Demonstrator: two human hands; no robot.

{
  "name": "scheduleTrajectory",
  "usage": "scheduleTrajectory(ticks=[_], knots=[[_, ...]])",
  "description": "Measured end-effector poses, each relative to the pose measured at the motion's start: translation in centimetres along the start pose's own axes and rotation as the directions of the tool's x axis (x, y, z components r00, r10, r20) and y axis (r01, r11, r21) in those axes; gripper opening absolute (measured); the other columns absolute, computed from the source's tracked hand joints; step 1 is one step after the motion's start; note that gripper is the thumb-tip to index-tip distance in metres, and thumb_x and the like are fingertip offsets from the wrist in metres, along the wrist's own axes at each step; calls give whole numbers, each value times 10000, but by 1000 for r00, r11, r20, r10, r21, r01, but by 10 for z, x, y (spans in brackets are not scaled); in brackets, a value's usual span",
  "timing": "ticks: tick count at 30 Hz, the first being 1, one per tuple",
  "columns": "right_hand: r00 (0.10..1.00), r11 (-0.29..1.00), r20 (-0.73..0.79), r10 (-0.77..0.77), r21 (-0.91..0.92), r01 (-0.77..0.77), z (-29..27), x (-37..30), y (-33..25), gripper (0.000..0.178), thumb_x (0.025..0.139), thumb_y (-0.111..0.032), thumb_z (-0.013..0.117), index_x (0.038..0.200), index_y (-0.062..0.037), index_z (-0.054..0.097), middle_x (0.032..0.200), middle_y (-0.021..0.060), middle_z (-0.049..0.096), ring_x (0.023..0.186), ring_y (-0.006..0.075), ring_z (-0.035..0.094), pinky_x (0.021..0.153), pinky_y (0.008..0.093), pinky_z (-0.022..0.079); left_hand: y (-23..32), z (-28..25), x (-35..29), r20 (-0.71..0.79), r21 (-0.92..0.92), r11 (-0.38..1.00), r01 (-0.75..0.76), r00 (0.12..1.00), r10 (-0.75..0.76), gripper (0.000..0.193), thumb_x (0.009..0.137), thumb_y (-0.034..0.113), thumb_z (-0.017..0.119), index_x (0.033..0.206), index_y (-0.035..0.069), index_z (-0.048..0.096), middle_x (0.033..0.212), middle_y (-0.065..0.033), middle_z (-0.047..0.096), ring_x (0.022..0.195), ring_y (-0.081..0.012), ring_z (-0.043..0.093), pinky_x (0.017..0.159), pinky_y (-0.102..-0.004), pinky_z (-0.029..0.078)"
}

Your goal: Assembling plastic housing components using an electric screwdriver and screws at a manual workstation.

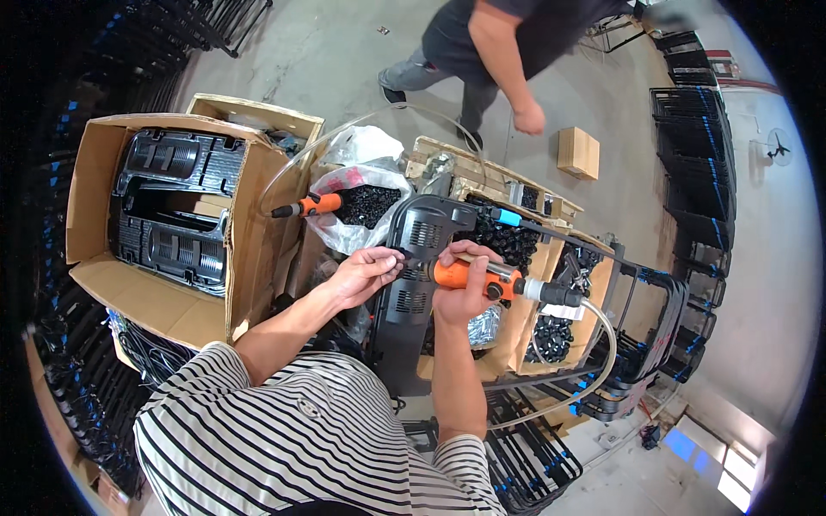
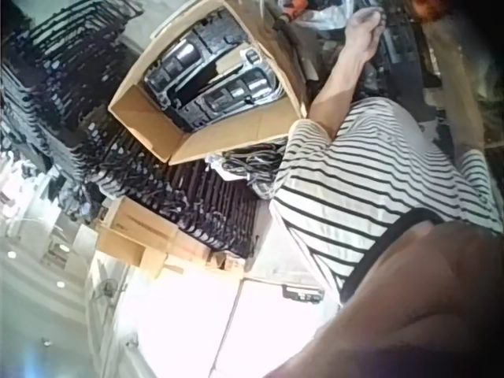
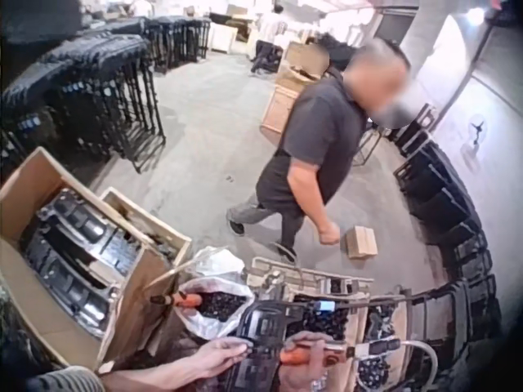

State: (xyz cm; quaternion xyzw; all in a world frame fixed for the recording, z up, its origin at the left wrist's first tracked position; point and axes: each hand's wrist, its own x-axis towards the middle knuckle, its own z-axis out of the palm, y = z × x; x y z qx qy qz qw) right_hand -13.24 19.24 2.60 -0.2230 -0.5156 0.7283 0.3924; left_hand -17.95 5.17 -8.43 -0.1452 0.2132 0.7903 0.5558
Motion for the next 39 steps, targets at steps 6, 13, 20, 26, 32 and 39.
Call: scheduleTrajectory(ticks=[6, 13, 20, 26, 32, 39], knots=[[998, 999, -22, 52, -3, -52, 5, -4, 3, 243, 967, -239, 472, 954, -13, 558, 889, 167, 609, 677, 209, 548, 689, 373, 467, 4, -14, 0, 72, 73, 997, -15, 997, 10, 151, 934, 106, 607, 1021, -4, 663, 898, -47, 661, 805, -114, 600, 770, -246, 499], [993, 994, -45, -112, -24, 111, 12, -1, 29, 206, 955, -197, 516, 972, 4, 558, 896, 179, 622, 677, 214, 564, 670, 353, 487, 7, -20, 1, -136, -8, 997, 74, 988, -75, 163, 938, 133, 604, 1005, -7, 654, 862, -57, 657, 791, -122, 601, 712, -249, 502], [974, 974, 36, -223, -32, 224, 24, 3, 54, 92, 911, -38, 575, 979, 18, 551, 916, 191, 630, 679, 208, 578, 652, 331, 516, 6, -45, -14, -357, -68, 997, -40, 934, 13, 203, 975, 123, 527, 1057, -46, 604, 964, -117, 642, 831, -168, 620, 736, -259, 529], [968, 971, 102, -231, -45, 236, 19, 1, 76, 146, 879, 20, 595, 1002, 5, 518, 900, 179, 616, 709, 193, 576, 655, 318, 508, 6, -58, -28, -403, -1, 1000, -30, 915, 27, 213, 987, 119, 495, 1080, -51, 583, 984, -118, 635, 844, -198, 642, 776, -278, 549], [962, 969, 142, -232, -54, 242, 25, 1, 80, 108, 882, -10, 610, 944, -5, 522, 824, 145, 608, 666, 190, 567, 625, 308, 507, -5, -107, -51, -353, 82, 996, 35, 936, -4, 214, 985, 131, 510, 1083, -44, 582, 1011, -132, 629, 885, -196, 637, 752, -300, 561], [978, 966, 88, -187, -164, 200, 34, 0, 77, 85, 870, -8, 611, 912, 13, 540, 804, 139, 624, 674, 185, 591, 632, 312, 514, -18, -133, -83, -408, 85, 993, 86, 912, -44, 251, 979, 98, 444, 1129, -62, 568, 1067, -155, 626, 965, -248, 634, 882, -344, 538]])
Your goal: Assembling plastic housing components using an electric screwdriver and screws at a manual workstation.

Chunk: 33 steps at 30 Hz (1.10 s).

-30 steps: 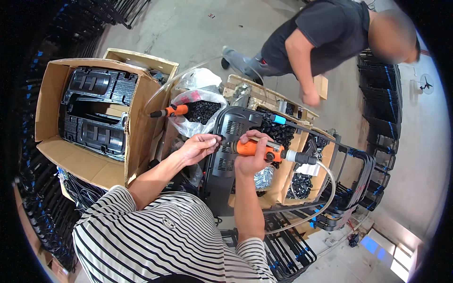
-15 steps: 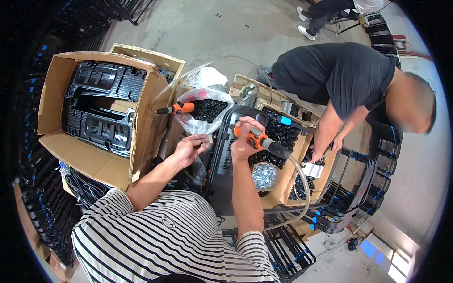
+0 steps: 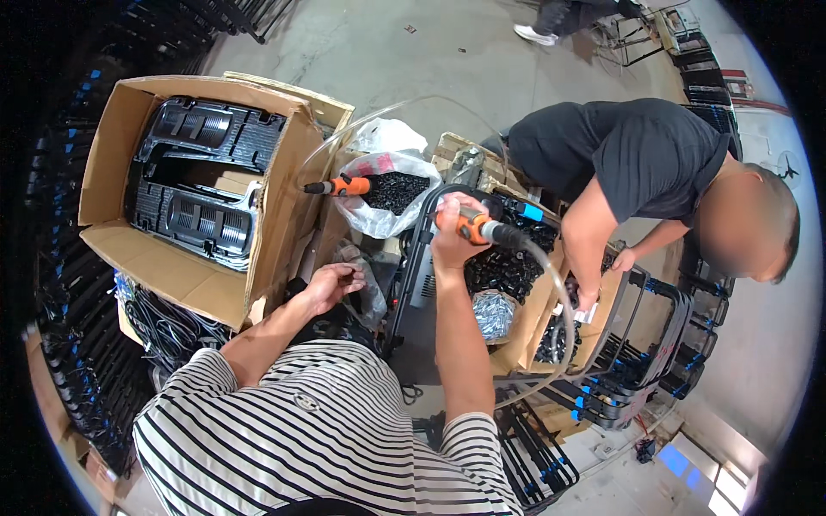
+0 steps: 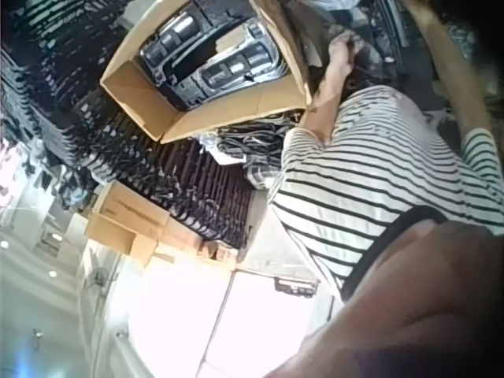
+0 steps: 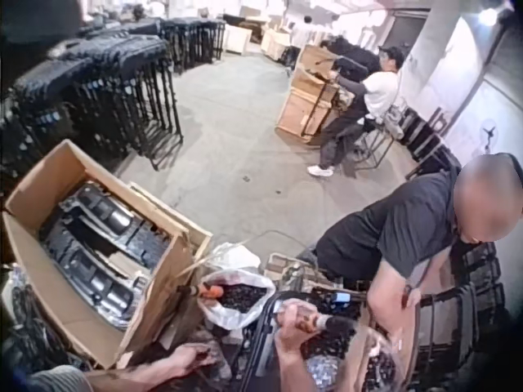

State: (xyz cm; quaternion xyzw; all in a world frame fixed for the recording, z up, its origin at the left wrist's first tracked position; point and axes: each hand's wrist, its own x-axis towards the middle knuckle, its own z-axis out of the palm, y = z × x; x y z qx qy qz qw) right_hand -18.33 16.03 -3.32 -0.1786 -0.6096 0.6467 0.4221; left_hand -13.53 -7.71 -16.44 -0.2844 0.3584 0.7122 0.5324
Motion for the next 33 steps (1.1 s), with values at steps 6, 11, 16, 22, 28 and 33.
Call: scheduleTrajectory(ticks=[6, 11, 16, 22, 28, 33], knots=[[998, 973, 59, 18, -233, -4, -10, -4, -39, 69, 882, -18, 588, 923, 29, 557, 816, 146, 644, 681, 186, 611, 659, 320, 522, 13, 21, -39, 208, -139, 989, 44, 978, -14, 326, 922, 36, 436, 1198, -114, 522, 1150, -215, 595, 1089, -318, 591, 986, -403, 492], [1000, 992, 27, -13, 129, 9, -28, -50, -102, 205, 894, -90, 622, 1025, 22, 512, 896, 196, 628, 738, 220, 602, 694, 337, 518, 18, 37, -55, 296, -211, 971, 108, 954, -42, 378, 877, -17, 425, 1228, -144, 489, 1182, -256, 575, 1124, -356, 577, 1014, -417, 474], [997, 993, 66, -47, 110, 40, -72, -101, -168, 279, 918, -218, 593, 1047, 9, 491, 940, 229, 611, 721, 242, 586, 699, 370, 514, 9, 43, -72, 351, -63, 996, 63, 936, -37, 390, 871, -80, 416, 1251, -153, 461, 1214, -259, 565, 1160, -363, 564, 1021, -385, 472], [997, 997, -28, -75, -5, 75, -121, -162, -210, 288, 950, -287, 505, 1061, -21, 501, 938, 212, 597, 763, 244, 560, 743, 394, 474, -21, 26, -63, 305, 221, 975, -17, 951, -52, 356, 883, -80, 475, 1238, -104, 504, 1180, -215, 596, 1077, -325, 618, 954, -365, 514], [990, 999, -140, -32, -11, 31, -152, -214, -233, 288, 935, -282, 529, 1058, -23, 498, 922, 190, 590, 736, 239, 561, 720, 387, 474, -55, -32, -15, 163, 721, 684, -111, 987, -11, 333, 883, 47, 598, 1202, -42, 560, 1084, -193, 653, 981, -330, 658, 870, -373, 536], [986, 999, -161, -42, -1, 42, -167, -243, -243, 311, 928, -302, 548, 1052, -23, 490, 931, 168, 579, 714, 228, 556, 702, 386, 474, -73, -52, 34, 269, 955, -185, -232, 940, 212, 456, 781, 205, 728, 1138, -41, 588, 1034, -248, 652, 982, -385, 636, 861, -427, 513]])
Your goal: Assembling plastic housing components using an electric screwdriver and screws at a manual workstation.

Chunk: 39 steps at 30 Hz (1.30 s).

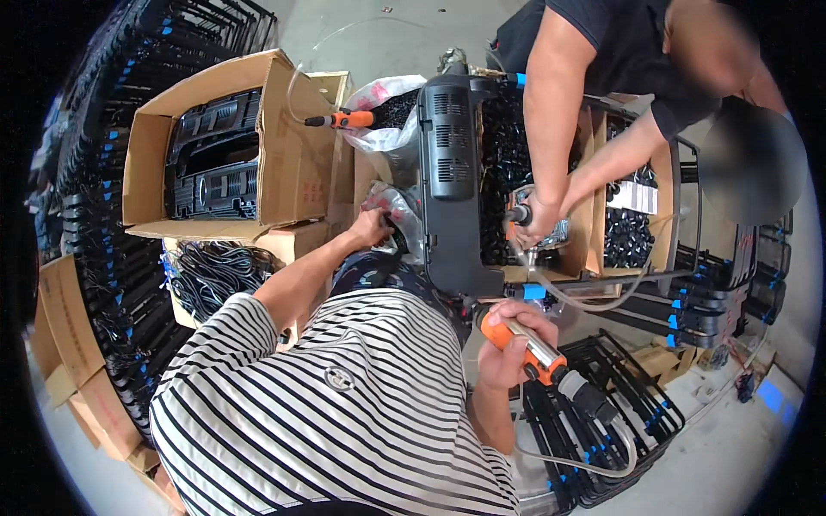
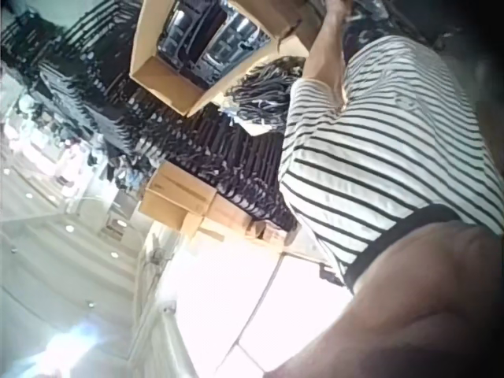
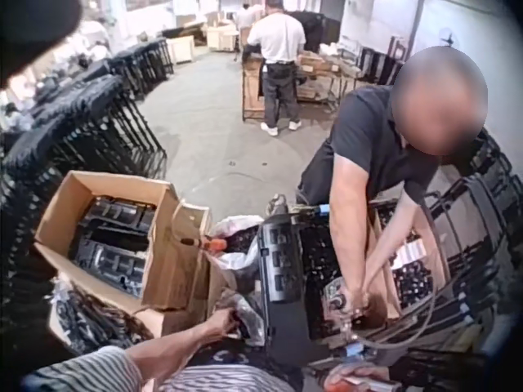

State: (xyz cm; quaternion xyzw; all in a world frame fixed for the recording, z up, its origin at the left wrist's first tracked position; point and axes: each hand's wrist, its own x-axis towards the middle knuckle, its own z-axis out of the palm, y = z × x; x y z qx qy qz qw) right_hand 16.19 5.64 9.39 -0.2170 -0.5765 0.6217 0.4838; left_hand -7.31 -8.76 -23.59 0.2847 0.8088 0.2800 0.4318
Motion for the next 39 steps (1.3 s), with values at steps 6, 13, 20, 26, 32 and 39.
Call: scheduleTrajectory(ticks=[6, 13, 20, 26, 32, 39], knots=[[1000, 1000, -14, 12, 14, -12, -1, -11, -3, 321, 913, -309, 583, 1031, -26, 485, 901, 157, 571, 708, 218, 548, 701, 391, 474, -31, 25, 20, 6, 120, 984, 129, 991, -131, 456, 712, 254, 787, 1033, -27, 624, 1006, -258, 655, 973, -406, 628, 842, -448, 513], [998, 997, -14, 56, 51, -55, -3, -13, -3, 317, 891, -277, 614, 1030, -23, 482, 881, 158, 572, 707, 215, 552, 702, 392, 475, 15, 12, -20, -117, 168, 986, -6, 993, 26, 427, 692, 261, 802, 952, -35, 638, 956, -250, 664, 943, -418, 631, 826, -469, 512], [998, 997, 66, 18, 77, -24, 13, 0, 1, 350, 887, -291, 623, 1042, -13, 477, 890, 173, 577, 698, 228, 567, 695, 387, 488, 9, 2, -25, -15, -83, 996, 38, 999, -39, 313, 807, 263, 739, 960, 5, 651, 889, -156, 691, 768, -273, 651, 676, -375, 525], [995, 985, 50, -83, 153, 74, 45, 22, 4, 365, 902, -326, 596, 1040, -9, 479, 876, 180, 578, 690, 225, 564, 689, 389, 494, 149, -57, -98, 378, -926, 59, 373, 917, 129, 237, 961, 271, 581, 997, 46, 648, 841, -21, 647, 625, -81, 514, 560, -221, 433], [974, 967, 111, -198, 182, 176, 77, 42, 10, 376, 924, -361, 555, 1025, -8, 476, 854, 178, 576, 668, 216, 560, 680, 397, 498, 201, -66, -115, 368, -906, -125, 405, 898, 241, 235, 946, 272, 599, 919, 42, 635, 776, -18, 608, 648, -92, 525, 593, -203, 447], [975, 971, 149, -164, 200, 132, 92, 55, 22, 381, 921, -340, 601, 1055, -12, 461, 897, 177, 585, 707, 223, 580, 714, 385, 513, 202, -82, -105, 336, -901, -162, 402, 884, 324, 230, 934, 273, 613, 905, 47, 645, 754, -23, 597, 652, -101, 525, 592, -215, 451]])
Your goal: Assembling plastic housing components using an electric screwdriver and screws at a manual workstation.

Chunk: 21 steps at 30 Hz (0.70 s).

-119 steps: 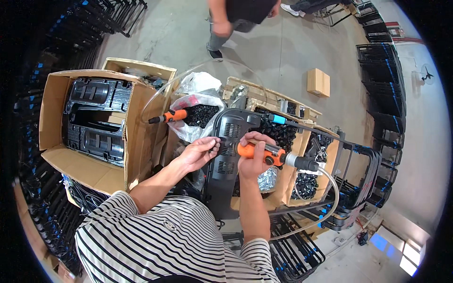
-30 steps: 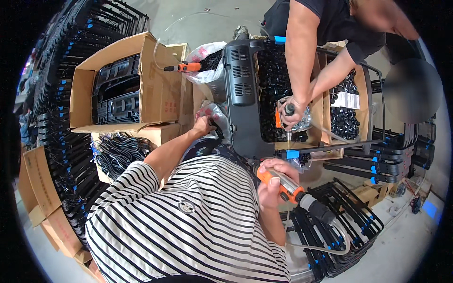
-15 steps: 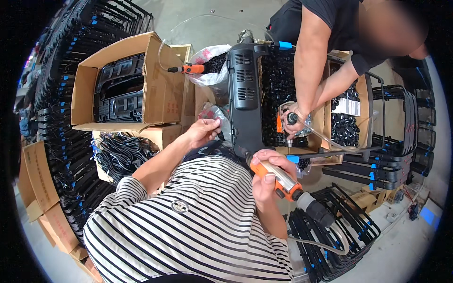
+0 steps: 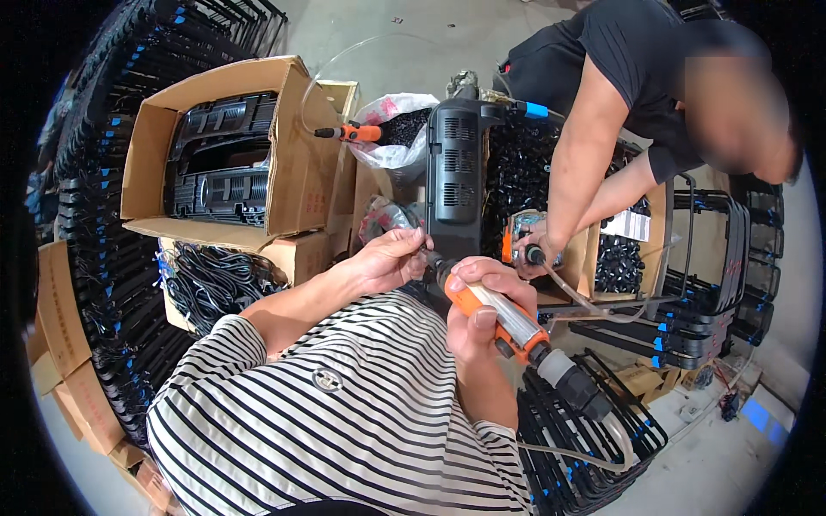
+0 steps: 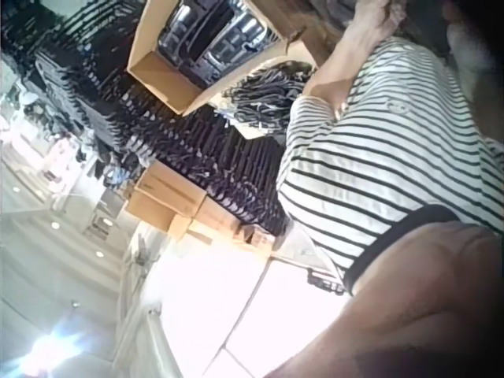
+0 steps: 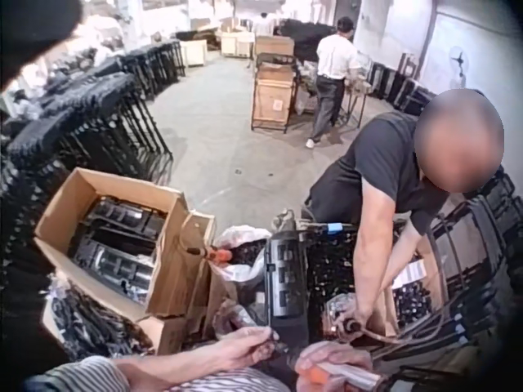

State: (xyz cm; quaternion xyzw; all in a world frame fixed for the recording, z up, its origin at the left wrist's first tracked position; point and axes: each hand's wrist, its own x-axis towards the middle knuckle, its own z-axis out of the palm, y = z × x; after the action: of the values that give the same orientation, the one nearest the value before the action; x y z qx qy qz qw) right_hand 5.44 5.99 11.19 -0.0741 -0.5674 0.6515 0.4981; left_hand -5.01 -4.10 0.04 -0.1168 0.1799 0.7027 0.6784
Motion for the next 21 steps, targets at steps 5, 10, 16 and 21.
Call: scheduleTrajectory(ticks=[5, 10, 16, 21], knots=[[999, 998, -34, -10, -68, 7, 14, 12, 13, 353, 927, -342, 559, 1019, -12, 473, 834, 165, 585, 647, 210, 560, 677, 394, 495, 13, -6, 10, 29, -15, 1000, -19, 999, 19, 219, 926, 267, 626, 888, 52, 649, 751, -20, 596, 649, -100, 521, 598, -215, 449], [999, 996, -40, -2, -94, -1, 22, 21, 27, 360, 925, -350, 553, 1032, -16, 470, 839, 168, 591, 641, 211, 558, 665, 393, 484, 26, -13, 19, 25, -65, 998, -5, 1000, 7, 209, 922, 263, 630, 893, 57, 651, 751, -15, 596, 648, -101, 519, 609, -221, 449], [998, 990, -54, 24, -137, -31, 31, 32, 44, 376, 927, -376, 532, 1045, -24, 472, 834, 174, 594, 641, 215, 554, 651, 385, 467, 40, -18, 24, 45, -120, 992, -28, 998, 34, 204, 918, 266, 635, 886, 66, 654, 748, -6, 594, 650, -103, 516, 618, -231, 441], [995, 986, -82, 50, -153, -63, 37, 38, 65, 360, 920, -358, 551, 1024, -19, 488, 808, 183, 597, 630, 218, 552, 636, 384, 475, 45, -27, 34, 8, -146, 986, -82, 996, 84, 218, 918, 287, 634, 899, 70, 650, 755, 0, 591, 653, -98, 511, 619, -230, 436]])
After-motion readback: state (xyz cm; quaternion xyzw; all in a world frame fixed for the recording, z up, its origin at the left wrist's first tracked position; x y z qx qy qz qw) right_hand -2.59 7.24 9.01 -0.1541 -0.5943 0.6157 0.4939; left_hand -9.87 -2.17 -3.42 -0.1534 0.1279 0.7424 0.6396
